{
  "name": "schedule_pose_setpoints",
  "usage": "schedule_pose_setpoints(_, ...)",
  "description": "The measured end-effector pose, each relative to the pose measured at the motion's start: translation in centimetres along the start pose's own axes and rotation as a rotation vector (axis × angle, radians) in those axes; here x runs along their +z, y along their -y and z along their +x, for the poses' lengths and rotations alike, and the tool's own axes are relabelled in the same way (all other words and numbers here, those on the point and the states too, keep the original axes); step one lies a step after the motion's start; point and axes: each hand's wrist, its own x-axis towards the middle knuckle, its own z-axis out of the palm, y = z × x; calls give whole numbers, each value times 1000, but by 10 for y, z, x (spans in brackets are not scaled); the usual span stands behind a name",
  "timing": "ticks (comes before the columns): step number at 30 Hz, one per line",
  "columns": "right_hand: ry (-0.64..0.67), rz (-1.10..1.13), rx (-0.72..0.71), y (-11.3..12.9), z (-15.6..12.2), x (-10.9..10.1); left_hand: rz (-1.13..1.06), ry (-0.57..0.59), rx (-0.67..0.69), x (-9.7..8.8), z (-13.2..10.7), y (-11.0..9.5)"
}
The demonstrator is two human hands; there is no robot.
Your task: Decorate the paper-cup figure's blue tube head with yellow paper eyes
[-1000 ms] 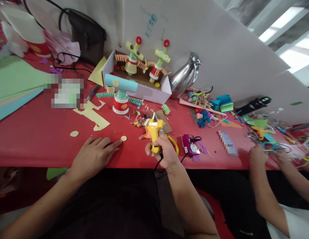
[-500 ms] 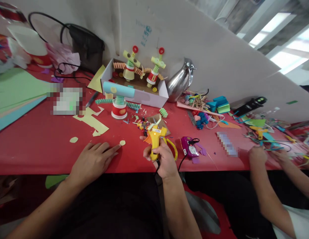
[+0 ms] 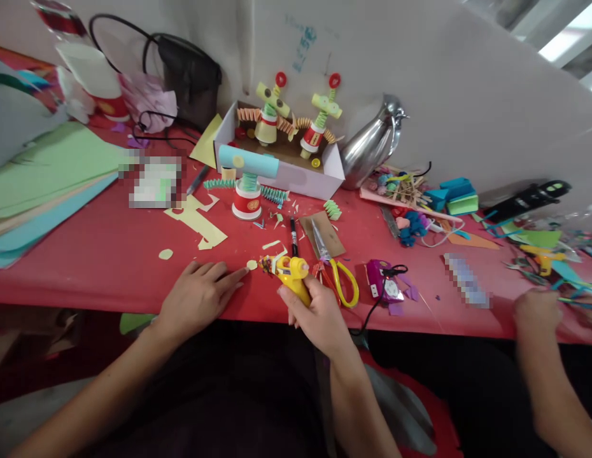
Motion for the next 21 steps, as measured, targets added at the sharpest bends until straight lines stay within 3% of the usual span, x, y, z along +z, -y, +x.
schedule_pose_setpoints(21,64,-258,-56,12,9,9,-49,17,-16,-4,2,-2)
